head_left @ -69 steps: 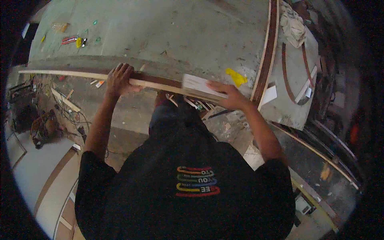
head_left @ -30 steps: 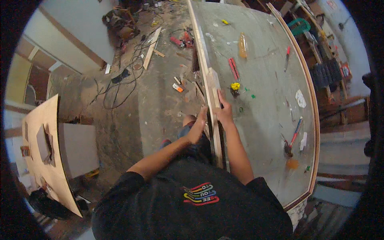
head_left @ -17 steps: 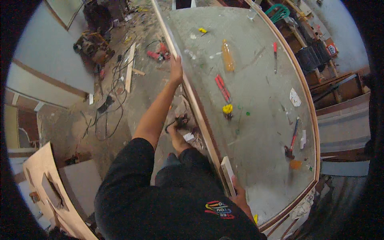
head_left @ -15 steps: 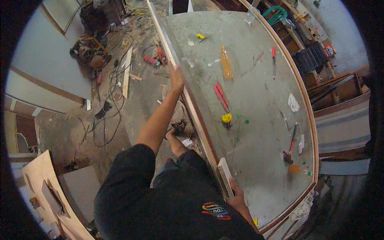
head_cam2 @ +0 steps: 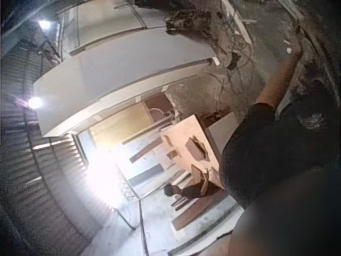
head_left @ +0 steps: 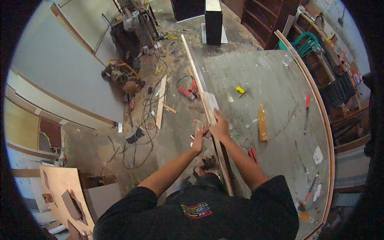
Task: The person sands a long, thin wooden strip with a sanding block, repeatedly flipping and repositioning it on a workbench. The person then uses a hammer to tap the strip into place on a larger wooden panel.
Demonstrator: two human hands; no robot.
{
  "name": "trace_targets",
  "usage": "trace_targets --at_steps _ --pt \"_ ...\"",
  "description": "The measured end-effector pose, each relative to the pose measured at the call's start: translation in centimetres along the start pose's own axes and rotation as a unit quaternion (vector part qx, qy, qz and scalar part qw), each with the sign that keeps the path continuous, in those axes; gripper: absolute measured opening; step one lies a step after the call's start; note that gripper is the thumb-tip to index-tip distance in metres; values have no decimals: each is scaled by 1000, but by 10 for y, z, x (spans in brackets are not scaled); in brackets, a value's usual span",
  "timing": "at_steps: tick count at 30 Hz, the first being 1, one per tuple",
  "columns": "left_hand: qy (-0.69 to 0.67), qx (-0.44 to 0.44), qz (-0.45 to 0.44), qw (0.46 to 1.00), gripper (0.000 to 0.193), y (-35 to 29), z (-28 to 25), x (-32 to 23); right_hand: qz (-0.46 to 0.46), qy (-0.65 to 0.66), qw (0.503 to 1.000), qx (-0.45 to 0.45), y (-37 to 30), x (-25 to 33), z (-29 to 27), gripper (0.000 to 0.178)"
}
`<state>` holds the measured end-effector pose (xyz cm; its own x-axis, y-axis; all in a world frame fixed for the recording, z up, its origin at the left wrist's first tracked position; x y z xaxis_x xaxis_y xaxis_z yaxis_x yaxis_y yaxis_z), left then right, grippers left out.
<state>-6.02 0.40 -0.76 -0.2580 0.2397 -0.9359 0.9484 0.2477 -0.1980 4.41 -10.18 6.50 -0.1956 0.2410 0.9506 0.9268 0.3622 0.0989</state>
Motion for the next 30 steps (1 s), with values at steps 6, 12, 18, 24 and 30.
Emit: trace_targets --at_steps 6,12,18,24,30 --pt "136 -37 -54 989 65 35 -34 -1 58 5 998 -34 104 -21 37 95" --pt "-11 -164 45 985 47 172 -96 -18 -2 -39 999 -13 -56 -3 -14 81" --pt "47 -202 81 975 67 332 -120 -69 146 -14 989 2 -251 14 -85 81" --pt "-109 -193 -27 975 54 410 -112 -22 219 53 973 -51 -233 -2 -69 71" --pt "-111 -316 40 941 68 381 -126 -24 235 126 964 -22 20 -20 -3 93"
Point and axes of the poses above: each hand's wrist, its own y-axis towards the middle knuckle, its own z-axis out of the palm, x = y × z, the point moved 10 cm from there along y, towards the middle knuckle, and after that the axes turned 13 degrees about y, right-handed, at the moved point
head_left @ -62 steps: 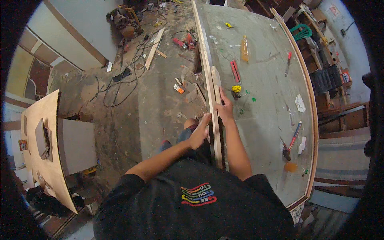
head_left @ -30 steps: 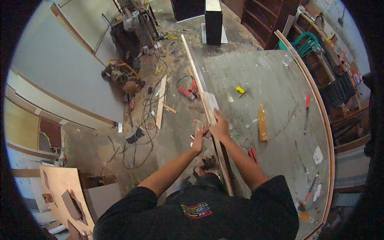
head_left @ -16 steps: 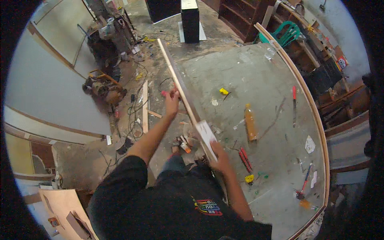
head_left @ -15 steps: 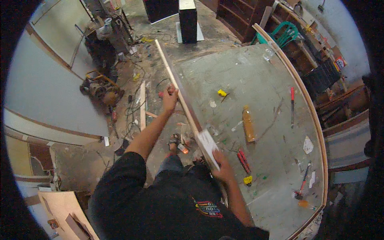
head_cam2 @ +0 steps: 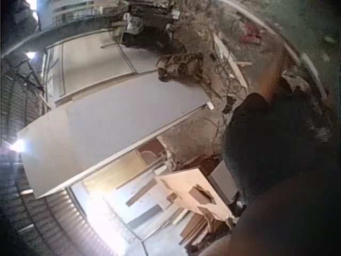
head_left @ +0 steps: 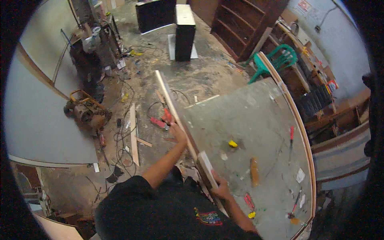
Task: The person sands a long, thin wooden strip with a sanding block, repeatedly flipping and repositioning it on a workbench. The person then uses a hammer to tap the strip into place on a larger wooden panel.
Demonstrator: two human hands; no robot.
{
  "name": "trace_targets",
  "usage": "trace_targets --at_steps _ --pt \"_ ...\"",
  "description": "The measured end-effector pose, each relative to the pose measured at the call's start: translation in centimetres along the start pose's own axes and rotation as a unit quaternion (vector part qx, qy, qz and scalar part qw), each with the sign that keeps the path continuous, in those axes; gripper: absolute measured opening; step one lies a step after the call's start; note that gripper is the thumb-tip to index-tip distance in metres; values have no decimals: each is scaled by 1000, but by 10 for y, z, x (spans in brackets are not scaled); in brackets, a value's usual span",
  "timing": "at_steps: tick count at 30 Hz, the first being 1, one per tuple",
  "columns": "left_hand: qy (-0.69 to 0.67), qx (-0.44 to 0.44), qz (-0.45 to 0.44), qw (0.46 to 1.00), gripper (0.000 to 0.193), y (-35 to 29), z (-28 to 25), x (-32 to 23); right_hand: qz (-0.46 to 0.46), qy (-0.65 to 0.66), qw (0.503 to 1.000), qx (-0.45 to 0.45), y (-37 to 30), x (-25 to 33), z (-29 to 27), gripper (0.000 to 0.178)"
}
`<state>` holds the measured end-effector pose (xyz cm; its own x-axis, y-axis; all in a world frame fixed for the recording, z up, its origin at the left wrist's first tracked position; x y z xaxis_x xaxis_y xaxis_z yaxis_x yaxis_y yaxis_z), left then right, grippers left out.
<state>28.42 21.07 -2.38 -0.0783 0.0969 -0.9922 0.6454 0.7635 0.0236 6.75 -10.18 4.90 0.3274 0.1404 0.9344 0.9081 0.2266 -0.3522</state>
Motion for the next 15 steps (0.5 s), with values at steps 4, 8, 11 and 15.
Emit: trace_targets --at_steps 4,8,11,15 --pt "-130 120 -85 980 67 -13 31 27 35 48 997 43 201 58 66 92" --pt "-425 142 -294 845 68 -34 58 59 -190 -117 975 6 357 140 133 84" --pt "-235 165 -189 939 71 -23 44 34 -84 -3 996 7 465 153 170 77" --pt "-14 163 -127 978 75 -18 23 1 -60 13 998 -25 529 171 192 72"
Point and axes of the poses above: each hand's wrist, its own y-axis towards the middle knuckle, its own z-axis out of the palm, x = y × z, the point moved 10 cm from there along y, towards the middle knuckle, and after that the axes turned 13 degrees about y, right-handed, at the moved point
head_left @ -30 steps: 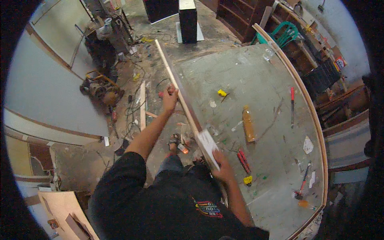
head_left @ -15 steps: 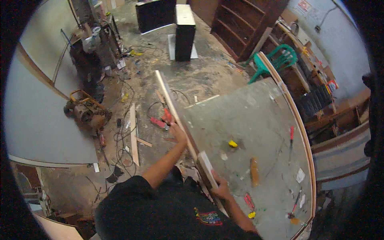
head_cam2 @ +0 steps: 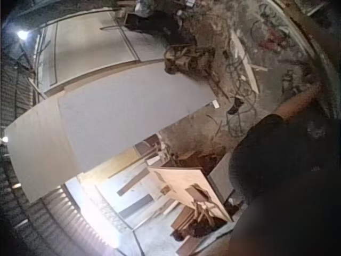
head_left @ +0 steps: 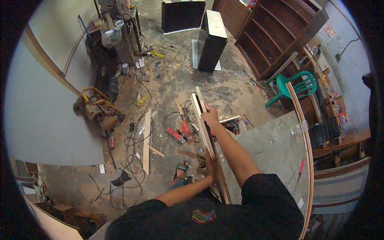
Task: The person sands a long, thin wooden strip with a sanding block, repeatedly flipping and repositioning it on a workbench. The person then uses a hammer to tap the strip into place on a larger wooden panel.
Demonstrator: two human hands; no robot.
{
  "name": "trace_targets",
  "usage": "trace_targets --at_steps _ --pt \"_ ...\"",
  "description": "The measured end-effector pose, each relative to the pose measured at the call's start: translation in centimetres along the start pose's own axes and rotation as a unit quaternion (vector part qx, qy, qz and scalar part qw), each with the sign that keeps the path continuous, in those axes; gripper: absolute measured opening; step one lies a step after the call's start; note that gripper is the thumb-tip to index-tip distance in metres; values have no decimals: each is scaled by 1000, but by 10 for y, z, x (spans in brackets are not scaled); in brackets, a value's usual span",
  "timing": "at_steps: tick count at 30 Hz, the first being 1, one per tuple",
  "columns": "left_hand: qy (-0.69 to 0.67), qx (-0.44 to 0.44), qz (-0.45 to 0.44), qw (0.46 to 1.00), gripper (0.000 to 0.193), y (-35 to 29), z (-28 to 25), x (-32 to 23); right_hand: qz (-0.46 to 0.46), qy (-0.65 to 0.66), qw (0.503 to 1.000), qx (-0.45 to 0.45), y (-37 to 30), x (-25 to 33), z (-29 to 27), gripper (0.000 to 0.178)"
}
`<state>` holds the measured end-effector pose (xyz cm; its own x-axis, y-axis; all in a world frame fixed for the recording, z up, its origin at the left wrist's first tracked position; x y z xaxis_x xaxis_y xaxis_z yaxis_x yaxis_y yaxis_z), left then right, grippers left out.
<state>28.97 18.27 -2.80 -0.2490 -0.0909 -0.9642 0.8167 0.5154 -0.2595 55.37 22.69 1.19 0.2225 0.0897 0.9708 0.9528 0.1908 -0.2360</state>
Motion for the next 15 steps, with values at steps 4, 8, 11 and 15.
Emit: trace_targets --at_steps 4,8,11,15 --pt "-147 38 -67 986 74 -1 8 16 -32 -9 999 19 -33 -2 -12 67" --pt "-102 102 -60 988 72 7 2 37 48 -66 997 -16 -126 -35 -54 66" --pt "69 53 62 994 70 41 -42 7 -10 -110 994 1 -209 -24 -84 77" --pt "282 78 428 855 68 82 -45 -109 35 -154 983 -95 -357 -32 -146 72"
Point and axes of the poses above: each hand's wrist, its own y-axis towards the middle knuckle, its own z-axis out of the palm, x = y × z, the point moved 10 cm from there along y, towards the middle knuckle, and after that the axes turned 13 degrees about y, right-handed, at the moved point
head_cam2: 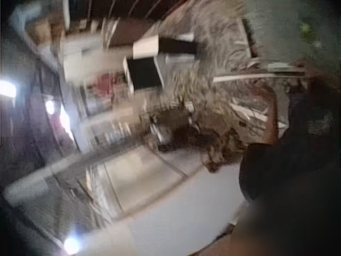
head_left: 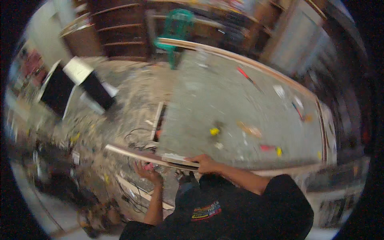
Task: The person sands a long, thin wooden strip with a sanding block, repeatedly flipping and repositioning it on a workbench. The person then uses a hammer to tap the strip into place on a larger wooden panel.
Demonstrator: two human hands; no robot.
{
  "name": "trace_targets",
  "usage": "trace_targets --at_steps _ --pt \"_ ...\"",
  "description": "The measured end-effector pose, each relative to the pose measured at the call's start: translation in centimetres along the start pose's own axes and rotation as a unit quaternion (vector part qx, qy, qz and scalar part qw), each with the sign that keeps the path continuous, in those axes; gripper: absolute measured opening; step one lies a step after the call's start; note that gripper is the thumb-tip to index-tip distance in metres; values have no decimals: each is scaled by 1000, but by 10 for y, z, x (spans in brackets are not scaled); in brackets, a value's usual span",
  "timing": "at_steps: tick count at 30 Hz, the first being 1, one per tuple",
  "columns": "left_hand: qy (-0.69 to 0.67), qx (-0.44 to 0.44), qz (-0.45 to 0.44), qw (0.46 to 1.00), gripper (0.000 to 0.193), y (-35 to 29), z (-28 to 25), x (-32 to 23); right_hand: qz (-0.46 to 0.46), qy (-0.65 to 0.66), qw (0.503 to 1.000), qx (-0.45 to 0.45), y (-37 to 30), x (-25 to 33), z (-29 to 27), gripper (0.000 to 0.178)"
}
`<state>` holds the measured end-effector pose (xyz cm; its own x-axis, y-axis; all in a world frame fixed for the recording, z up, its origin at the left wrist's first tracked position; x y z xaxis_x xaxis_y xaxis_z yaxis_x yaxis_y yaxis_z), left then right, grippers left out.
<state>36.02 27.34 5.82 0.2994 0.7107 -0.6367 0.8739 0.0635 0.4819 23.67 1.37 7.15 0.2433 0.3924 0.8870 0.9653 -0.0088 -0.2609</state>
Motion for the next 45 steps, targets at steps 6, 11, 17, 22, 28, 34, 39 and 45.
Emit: trace_targets --at_steps 6,11,17,22,28,34,39,45 --pt "-65 498 486 715 88 -60 66 -154 292 195 901 -253 -230 -159 -94 64" --pt "-44 560 542 625 91 -142 89 -233 176 -268 868 -379 -387 -187 -178 48" --pt "6 529 551 645 56 -179 112 -259 164 -267 782 -539 -432 -200 -195 36" --pt "-31 467 568 677 42 -172 98 -264 122 -244 796 -541 -306 -130 -125 29" --pt "7 502 484 717 54 -163 116 -243 79 -179 817 -542 -293 -142 -104 28" --pt "29 531 482 696 58 -161 119 -233 263 -217 738 -583 -485 -240 -228 29" --pt "75 546 475 686 68 -161 127 -223 209 -279 752 -560 -412 -195 -185 33" --pt "78 527 480 697 78 -159 125 -232 141 -199 803 -544 -260 -129 -79 25"
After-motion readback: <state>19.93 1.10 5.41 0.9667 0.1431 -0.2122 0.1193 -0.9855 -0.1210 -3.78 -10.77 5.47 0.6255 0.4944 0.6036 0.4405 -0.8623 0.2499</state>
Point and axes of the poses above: each hand's wrist, its own y-axis towards the middle knuckle, its own z-axis out of the palm, x = y × z, the point moved 10 cm from there along y, towards the middle knuckle, and after that the axes turned 13 degrees about y, right-handed, at the moved point
